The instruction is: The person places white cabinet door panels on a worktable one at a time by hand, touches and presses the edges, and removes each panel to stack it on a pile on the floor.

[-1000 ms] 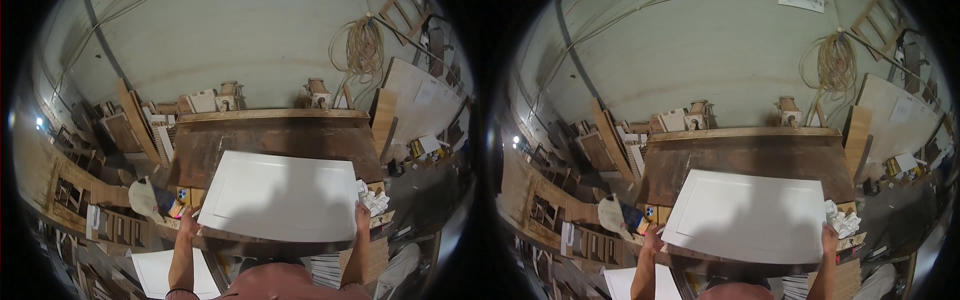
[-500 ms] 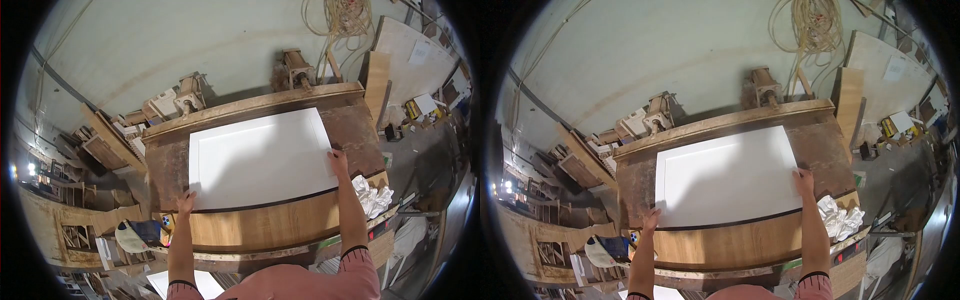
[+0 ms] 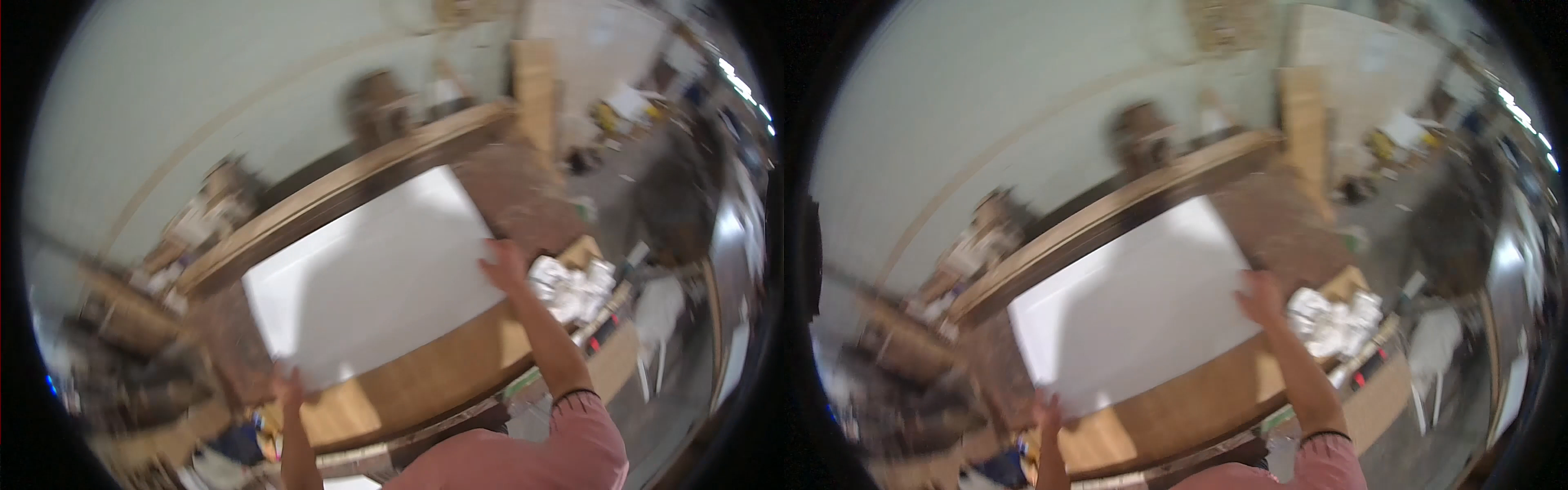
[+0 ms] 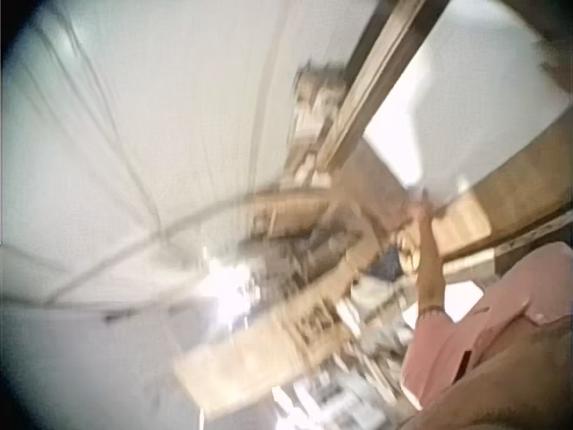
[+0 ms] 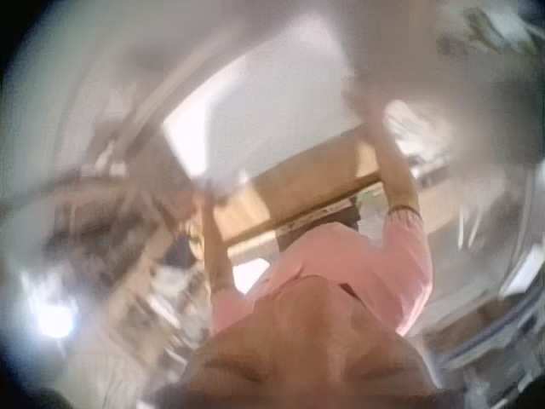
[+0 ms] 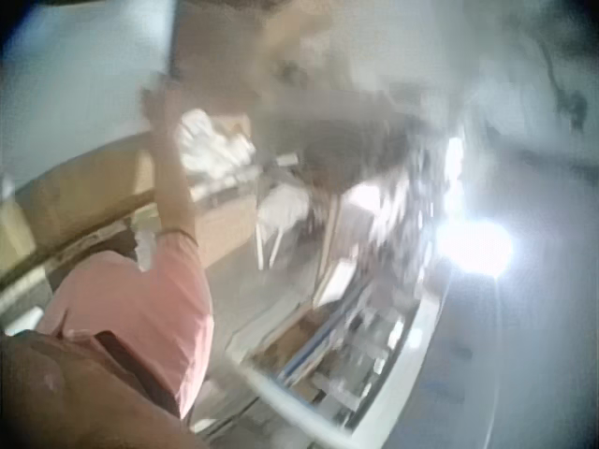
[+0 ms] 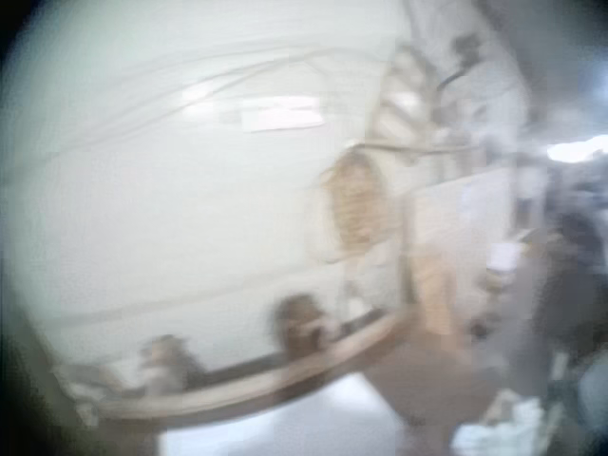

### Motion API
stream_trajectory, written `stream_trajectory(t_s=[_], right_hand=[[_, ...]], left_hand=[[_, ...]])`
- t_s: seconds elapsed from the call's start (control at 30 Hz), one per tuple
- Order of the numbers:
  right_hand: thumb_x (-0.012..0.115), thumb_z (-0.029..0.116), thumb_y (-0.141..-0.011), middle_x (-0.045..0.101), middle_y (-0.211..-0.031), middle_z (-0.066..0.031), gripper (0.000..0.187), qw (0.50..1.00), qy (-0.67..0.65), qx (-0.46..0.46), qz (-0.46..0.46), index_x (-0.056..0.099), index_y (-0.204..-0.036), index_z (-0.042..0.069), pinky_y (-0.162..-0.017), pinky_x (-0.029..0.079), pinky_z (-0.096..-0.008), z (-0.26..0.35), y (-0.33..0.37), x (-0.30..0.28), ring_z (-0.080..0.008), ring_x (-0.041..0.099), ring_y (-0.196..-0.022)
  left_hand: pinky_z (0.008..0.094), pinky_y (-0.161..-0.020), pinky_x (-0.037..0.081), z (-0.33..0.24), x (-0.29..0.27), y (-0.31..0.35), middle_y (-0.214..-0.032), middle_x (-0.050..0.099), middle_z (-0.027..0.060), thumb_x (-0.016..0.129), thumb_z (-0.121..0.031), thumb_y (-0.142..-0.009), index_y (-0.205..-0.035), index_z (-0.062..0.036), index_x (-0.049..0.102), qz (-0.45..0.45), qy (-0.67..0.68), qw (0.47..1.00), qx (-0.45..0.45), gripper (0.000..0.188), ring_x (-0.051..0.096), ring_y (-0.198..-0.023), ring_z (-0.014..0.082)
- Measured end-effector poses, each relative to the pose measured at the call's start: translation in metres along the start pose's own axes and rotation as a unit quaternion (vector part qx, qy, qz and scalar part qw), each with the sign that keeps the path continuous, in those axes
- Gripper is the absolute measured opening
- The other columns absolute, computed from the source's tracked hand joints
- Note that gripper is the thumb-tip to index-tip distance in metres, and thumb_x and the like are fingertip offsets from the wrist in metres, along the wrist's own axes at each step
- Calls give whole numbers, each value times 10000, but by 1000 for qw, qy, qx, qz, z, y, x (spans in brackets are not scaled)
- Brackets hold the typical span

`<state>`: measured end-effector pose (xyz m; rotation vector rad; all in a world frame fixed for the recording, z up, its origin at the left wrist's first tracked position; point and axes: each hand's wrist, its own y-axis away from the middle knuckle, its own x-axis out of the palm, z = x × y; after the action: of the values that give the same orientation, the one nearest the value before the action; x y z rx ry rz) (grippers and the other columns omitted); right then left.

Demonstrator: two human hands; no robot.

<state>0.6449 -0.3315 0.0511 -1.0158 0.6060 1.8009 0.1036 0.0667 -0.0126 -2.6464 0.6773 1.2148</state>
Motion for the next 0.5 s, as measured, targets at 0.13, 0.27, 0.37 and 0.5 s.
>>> stream_trajectory(t_s=[0.13,0.27,0.37,0.5], right_hand=[[758,392,-780,561,-1321,-145,641,999,33,-4,23,582,-1325,106,-1074,404,-437,6,-43,6,-355,479,-1275],[754,396,-792,570,-1258,-79,569,995,-13,40,-92,616,-1306,192,-999,436,-421,45,-56,22,-303,498,-1196],[746,354,-804,590,-1184,-25,486,986,6,12,-168,646,-1265,238,-933,448,-400,42,-48,27,-260,528,-1132],[741,322,-810,602,-1131,-16,403,981,8,24,-190,677,-1195,222,-922,447,-403,47,-47,32,-250,555,-1072]], left_hand=[[472,-1037,425,-32,16,-52,-1313,565,194,671,-358,-912,-1412,-18,481,16,-13,991,130,634,540,-1189,377],[520,-1083,368,-95,33,-90,-1399,514,121,526,-471,-975,-1487,-157,428,-73,-382,919,-62,609,446,-1306,358],[553,-1103,322,-116,44,-84,-1448,473,62,403,-533,-1007,-1510,-244,399,-94,-341,932,-76,580,394,-1351,330],[553,-1103,318,-120,45,-81,-1450,469,52,366,-540,-1020,-1527,-241,365,-94,-382,916,-84,589,412,-1341,305]])
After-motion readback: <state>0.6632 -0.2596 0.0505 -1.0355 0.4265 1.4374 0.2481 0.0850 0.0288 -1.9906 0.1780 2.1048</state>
